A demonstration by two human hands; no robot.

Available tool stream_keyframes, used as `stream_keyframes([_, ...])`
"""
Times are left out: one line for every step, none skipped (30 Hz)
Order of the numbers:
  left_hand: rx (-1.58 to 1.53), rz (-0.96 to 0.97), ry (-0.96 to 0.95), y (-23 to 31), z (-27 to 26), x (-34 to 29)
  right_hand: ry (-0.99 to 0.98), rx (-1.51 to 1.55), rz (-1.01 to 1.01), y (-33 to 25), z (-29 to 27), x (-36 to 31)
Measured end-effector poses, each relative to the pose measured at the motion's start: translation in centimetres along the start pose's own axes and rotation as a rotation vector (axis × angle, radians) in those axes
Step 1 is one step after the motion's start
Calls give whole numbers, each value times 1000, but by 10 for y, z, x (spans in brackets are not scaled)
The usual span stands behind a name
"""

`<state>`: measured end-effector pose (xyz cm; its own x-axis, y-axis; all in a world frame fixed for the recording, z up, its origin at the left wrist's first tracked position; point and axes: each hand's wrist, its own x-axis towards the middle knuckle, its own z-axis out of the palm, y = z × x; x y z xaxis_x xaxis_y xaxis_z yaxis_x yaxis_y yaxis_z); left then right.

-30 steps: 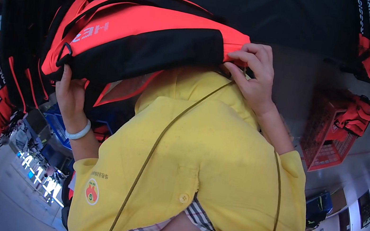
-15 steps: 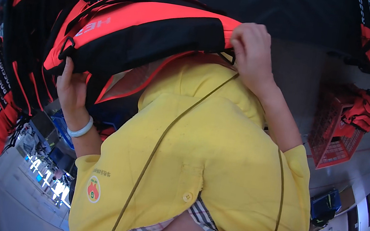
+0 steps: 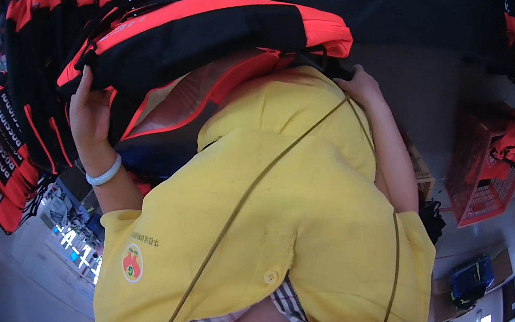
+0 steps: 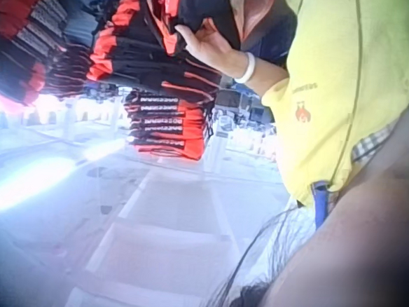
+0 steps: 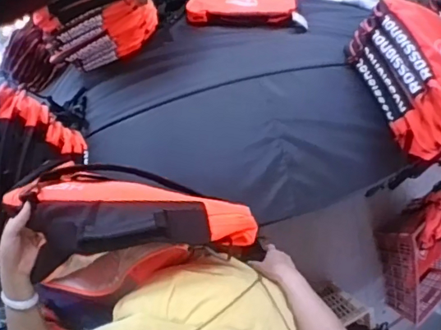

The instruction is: Inspecting, unfolding, and packing red Rossignol sports bags at a manufacturing facility.

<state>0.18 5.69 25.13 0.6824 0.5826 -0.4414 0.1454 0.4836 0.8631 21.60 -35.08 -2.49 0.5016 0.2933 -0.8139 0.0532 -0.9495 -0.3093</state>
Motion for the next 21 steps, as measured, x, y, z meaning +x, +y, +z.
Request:
stream_keyframes([-11, -19, -49, 2, 4, 1, 1, 7, 2, 6, 0, 10])
stream_keyframes([-6, -23, -55, 3, 9, 2, -136, 135, -23, 16, -4, 17])
stream_keyframes([-2, -21, -55, 4, 13, 2, -273, 266, -53, 26, -5, 24])
stream_keyframes([-4, -23, -55, 3, 12, 5, -211, 294, -126, 40, -7, 26])
stream_keyframes([-2, -29, -60, 3, 9, 9, -70, 268, -223, 59, -10, 22])
stream_keyframes([7, -18, 5, 4, 2, 7, -26, 477, -174, 55, -28, 1])
stream_keyframes([13, -10, 66, 4, -2, 6, 94, 349, -213, 53, -47, -24])
stream_keyframes([18, -8, 71, 5, 0, 7, 160, 312, -212, 55, -60, -45])
stream_keyframes([22, -6, 81, 5, 6, 7, 193, 385, -221, 56, -71, -62])
stream_keyframes([26, -2, 91, 6, 10, 7, 278, 467, -265, 44, -82, -81])
stream_keyframes([29, -4, 96, 7, 9, 8, 271, 467, -265, 34, -85, -96])
stream_keyframes([22, -9, 77, 7, 10, 9, 337, 546, -334, 26, -91, -108])
stream_keyframes([18, -11, 57, 7, 11, 9, 405, 627, -405, 17, -92, -116])
stream_keyframes([18, -8, 60, 7, 7, 9, 438, 714, -448, 3, -88, -122])
stream_keyframes([3, -29, -3, 9, 1, 11, 458, 735, -493, -17, -89, -127])
stream_keyframes([-10, -50, -67, 10, -4, 13, 474, 644, -546, -28, -87, -128])
stream_keyframes([-11, -50, -67, 10, -6, 14, 489, 553, -599, -38, -85, -127])
stream_keyframes([-21, -53, -51, 8, -7, 14, 487, 551, -601, -45, -83, -124])
stream_keyframes([-30, -56, -34, 8, -9, 14, 519, 545, -703, -52, -80, -120])
stream_keyframes([-31, -54, -33, 7, -10, 14, 550, 538, -805, -56, -78, -117])
stream_keyframes([-46, -63, -89, 8, -9, 13, 547, 536, -808, -58, -80, -116])
